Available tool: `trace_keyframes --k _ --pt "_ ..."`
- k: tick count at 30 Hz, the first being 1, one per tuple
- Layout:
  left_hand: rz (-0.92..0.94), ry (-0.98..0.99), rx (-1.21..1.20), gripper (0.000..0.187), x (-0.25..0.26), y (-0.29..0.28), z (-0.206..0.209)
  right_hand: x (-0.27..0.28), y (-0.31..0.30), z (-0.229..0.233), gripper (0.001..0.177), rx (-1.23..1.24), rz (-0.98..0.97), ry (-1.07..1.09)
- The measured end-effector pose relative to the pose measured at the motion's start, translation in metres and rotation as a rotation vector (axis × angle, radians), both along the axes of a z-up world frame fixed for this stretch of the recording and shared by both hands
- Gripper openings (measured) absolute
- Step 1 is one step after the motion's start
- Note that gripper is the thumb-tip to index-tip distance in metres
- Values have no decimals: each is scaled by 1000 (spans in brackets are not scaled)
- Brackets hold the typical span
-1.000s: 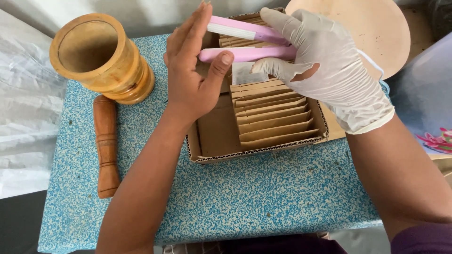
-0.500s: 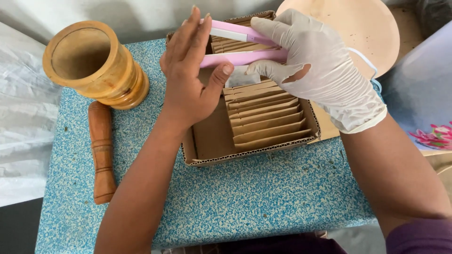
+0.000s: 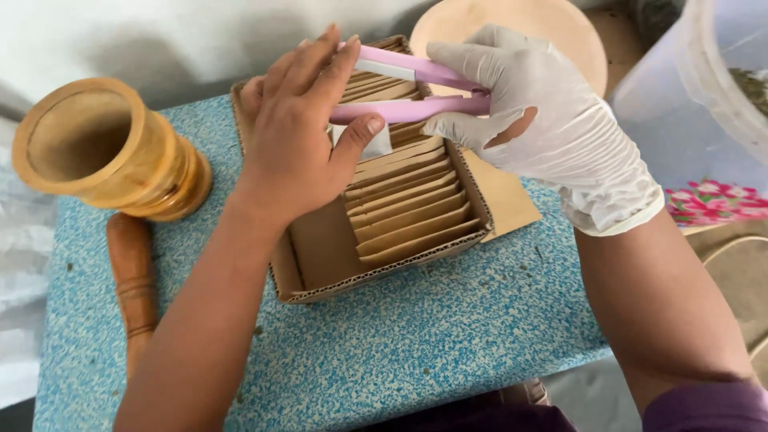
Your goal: Sealing small tea bags with a handheld heat sealer and organizing them into paper pouches.
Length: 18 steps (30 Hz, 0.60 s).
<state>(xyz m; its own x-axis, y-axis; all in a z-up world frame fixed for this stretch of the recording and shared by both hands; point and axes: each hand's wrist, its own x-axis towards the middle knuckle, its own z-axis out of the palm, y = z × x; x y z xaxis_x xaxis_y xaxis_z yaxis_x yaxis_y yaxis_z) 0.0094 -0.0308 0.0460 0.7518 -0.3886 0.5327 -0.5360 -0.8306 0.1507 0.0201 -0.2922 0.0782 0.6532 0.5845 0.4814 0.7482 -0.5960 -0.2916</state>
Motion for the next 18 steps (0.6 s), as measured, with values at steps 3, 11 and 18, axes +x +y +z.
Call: trace_keyframes --k 3,11,18 --pt "-90 62 18 64 5 -12 8 -10 -11 -1 52 37 -78 72" --pt "-166 56 51 61 2 -28 9 -30 -27 -5 44 -25 -169 90" --pt "-175 61 70 62 -10 -24 13 -26 -35 -34 46 26 -98 -5"
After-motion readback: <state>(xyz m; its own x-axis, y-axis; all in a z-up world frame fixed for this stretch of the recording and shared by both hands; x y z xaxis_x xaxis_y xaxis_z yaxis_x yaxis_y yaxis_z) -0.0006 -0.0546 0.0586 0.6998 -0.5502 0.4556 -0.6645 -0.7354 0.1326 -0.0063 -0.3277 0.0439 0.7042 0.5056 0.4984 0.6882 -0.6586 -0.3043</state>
